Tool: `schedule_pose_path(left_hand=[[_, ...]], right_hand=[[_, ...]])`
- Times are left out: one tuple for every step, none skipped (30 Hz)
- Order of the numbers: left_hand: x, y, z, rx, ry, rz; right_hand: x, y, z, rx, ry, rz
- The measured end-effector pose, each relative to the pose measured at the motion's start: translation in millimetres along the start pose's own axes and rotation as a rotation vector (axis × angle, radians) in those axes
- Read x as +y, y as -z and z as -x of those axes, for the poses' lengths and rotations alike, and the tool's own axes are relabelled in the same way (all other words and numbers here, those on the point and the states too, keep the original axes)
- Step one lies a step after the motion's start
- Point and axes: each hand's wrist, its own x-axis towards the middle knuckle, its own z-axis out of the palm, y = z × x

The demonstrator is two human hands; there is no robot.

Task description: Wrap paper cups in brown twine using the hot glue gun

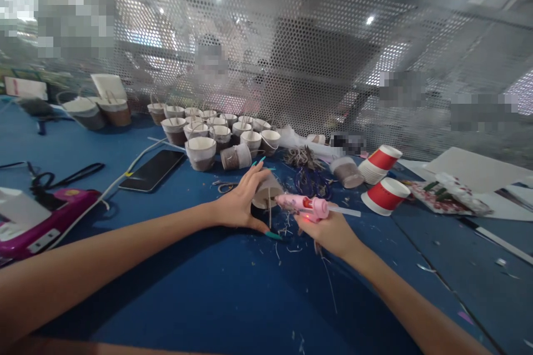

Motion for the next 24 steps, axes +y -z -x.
schedule_pose_path(left_hand=[[1.5, 0.3, -0.7, -0.008, 0.004, -0.007], [3.5, 0.7, -1.6, -0.017, 0.011, -0.017], [5.9, 1.2, -2.5, -0.026, 0.022, -0.030], [8.5, 1.5, -3.6, -0.032, 0.038, -0.043], [11.1, 1.8, -4.6, -0.034, 0.053, -0.054], [13.4, 1.9, -5.6, -0.030, 0.063, -0.063], [15.3, 1.9, -6.4, -0.023, 0.065, -0.070], [16.6, 1.6, -7.1, -0.014, 0.064, -0.075], [17.4, 1.3, -7.6, -0.006, 0.062, -0.080], [17.7, 0.7, -7.9, 0.000, 0.061, -0.089], [18.0, 0.0, -8.0, 0.005, 0.062, -0.102], [18.3, -0.9, -7.9, 0.012, 0.064, -0.119], [19.0, -2.0, -7.7, 0.022, 0.065, -0.138], [20.2, -3.4, -7.3, 0.036, 0.065, -0.155], [21.9, -4.9, -7.0, 0.053, 0.065, -0.166], [24.0, -6.6, -6.6, 0.071, 0.067, -0.171], [26.2, -8.4, -6.3, 0.086, 0.071, -0.172], [28.2, -10.0, -6.0, 0.098, 0.076, -0.172], [30.0, -11.5, -5.8, 0.103, 0.081, -0.172], [31.2, -12.6, -5.7, 0.106, 0.084, -0.173], [31.8, -13.5, -5.6, 0.105, 0.085, -0.175], [31.8, -14.0, -5.5, 0.103, 0.085, -0.175], [31.3, -14.3, -5.4, 0.102, 0.082, -0.173], [30.5, -14.5, -5.2, 0.102, 0.079, -0.170]], right_hand=[[-0.1, 0.5, -0.2, 0.005, 0.003, 0.014], [-0.2, 1.3, -0.3, 0.010, 0.008, 0.034], [-0.4, 2.2, -0.4, 0.014, 0.015, 0.059], [-0.5, 3.1, -0.4, 0.016, 0.024, 0.083], [-0.5, 3.7, -0.3, 0.016, 0.031, 0.104], [-0.3, 4.1, -0.3, 0.012, 0.037, 0.117], [0.1, 4.3, -0.2, 0.004, 0.043, 0.124], [0.8, 4.2, -0.1, -0.004, 0.045, 0.123], [1.7, 3.9, -0.1, -0.012, 0.044, 0.111], [2.9, 3.6, -0.2, -0.019, 0.039, 0.091], [4.1, 3.3, -0.5, -0.028, 0.028, 0.066], [5.5, 2.8, -0.9, -0.037, 0.013, 0.039], [6.9, 2.3, -1.3, -0.046, -0.003, 0.016], [8.2, 1.7, -1.6, -0.053, -0.019, -0.002], [9.3, 0.9, -1.8, -0.057, -0.036, -0.014], [10.2, -0.2, -1.8, -0.057, -0.055, -0.025], [10.8, -1.4, -1.5, -0.055, -0.075, -0.037], [11.1, -2.6, -1.0, -0.050, -0.094, -0.051], [11.1, -3.8, -0.3, -0.049, -0.112, -0.065], [10.9, -4.7, 0.4, -0.049, -0.126, -0.075], [10.7, -5.4, 1.1, -0.050, -0.139, -0.083], [10.6, -5.7, 1.6, -0.053, -0.153, -0.092], [10.6, -5.7, 1.9, -0.060, -0.172, -0.104], [11.0, -5.5, 2.0, -0.069, -0.194, -0.119]])
